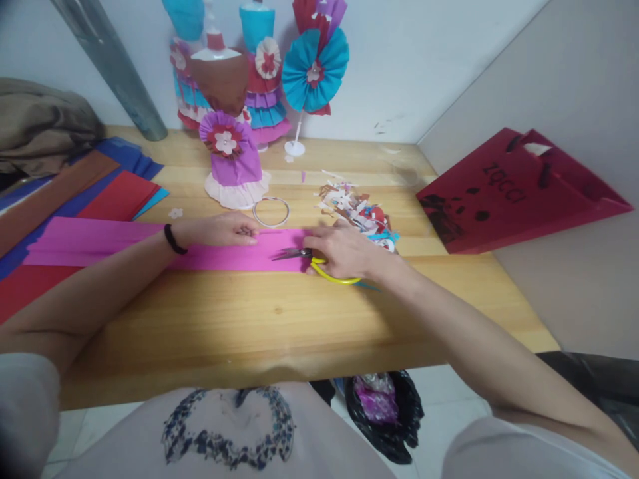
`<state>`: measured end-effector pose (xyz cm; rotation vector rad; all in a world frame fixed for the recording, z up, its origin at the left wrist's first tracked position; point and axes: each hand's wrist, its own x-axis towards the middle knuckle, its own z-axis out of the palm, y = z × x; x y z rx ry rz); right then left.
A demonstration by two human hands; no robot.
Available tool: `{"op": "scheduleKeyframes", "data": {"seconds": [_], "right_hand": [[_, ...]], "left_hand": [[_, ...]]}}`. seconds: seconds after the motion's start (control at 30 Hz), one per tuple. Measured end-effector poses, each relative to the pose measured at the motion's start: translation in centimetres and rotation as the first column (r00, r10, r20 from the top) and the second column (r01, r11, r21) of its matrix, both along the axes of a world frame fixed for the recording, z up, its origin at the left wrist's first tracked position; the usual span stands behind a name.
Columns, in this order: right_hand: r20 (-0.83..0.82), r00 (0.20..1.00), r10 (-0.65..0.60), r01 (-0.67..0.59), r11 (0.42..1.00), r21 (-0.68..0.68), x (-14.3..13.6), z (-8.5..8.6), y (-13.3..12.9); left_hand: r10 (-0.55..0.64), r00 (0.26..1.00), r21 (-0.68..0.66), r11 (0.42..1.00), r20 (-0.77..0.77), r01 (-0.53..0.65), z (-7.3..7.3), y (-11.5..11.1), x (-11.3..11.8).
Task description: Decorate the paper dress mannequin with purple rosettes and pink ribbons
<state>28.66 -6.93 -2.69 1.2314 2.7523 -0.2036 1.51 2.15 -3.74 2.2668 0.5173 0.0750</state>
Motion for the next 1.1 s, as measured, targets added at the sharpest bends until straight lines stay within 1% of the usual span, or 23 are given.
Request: {"op": "scheduleKeyframes", "data": {"seconds": [0.23,0.43,0.63,0.83,1.1], "right_hand": [[-0.029,0.999,0.021,-0.021,1.0,-0.021,-1.0,0.4,0.0],[-0.012,0.999,0.03,-0.03,0.999,0.02,-1.7,0.0,0.2],[-0.034,0.999,0.032,-0.031,0.999,0.033,-2.1,-0.3,0.4],[-0.054,0.998,0.043,-0.041,0.998,0.043,-2.1,-0.6,0.6],[-0.07,0.996,0.052,-0.05,0.998,0.031,-1.6,-1.1,0.7]], "left_hand": [[0.003,1.0,-0.016,1.0,-0.019,-0.004,0.3,-0.1,0.0],[-0.015,0.999,-0.034,0.999,-0.028,0.015,0.0,0.1,0.0],[-0.016,1.0,-0.038,0.999,-0.027,0.015,-0.2,0.2,0.0],[-0.003,0.999,-0.038,0.999,-0.033,0.002,0.0,0.1,0.0],[-0.006,0.999,-0.085,0.996,-0.036,0.003,0.0,0.3,-0.2]]}}
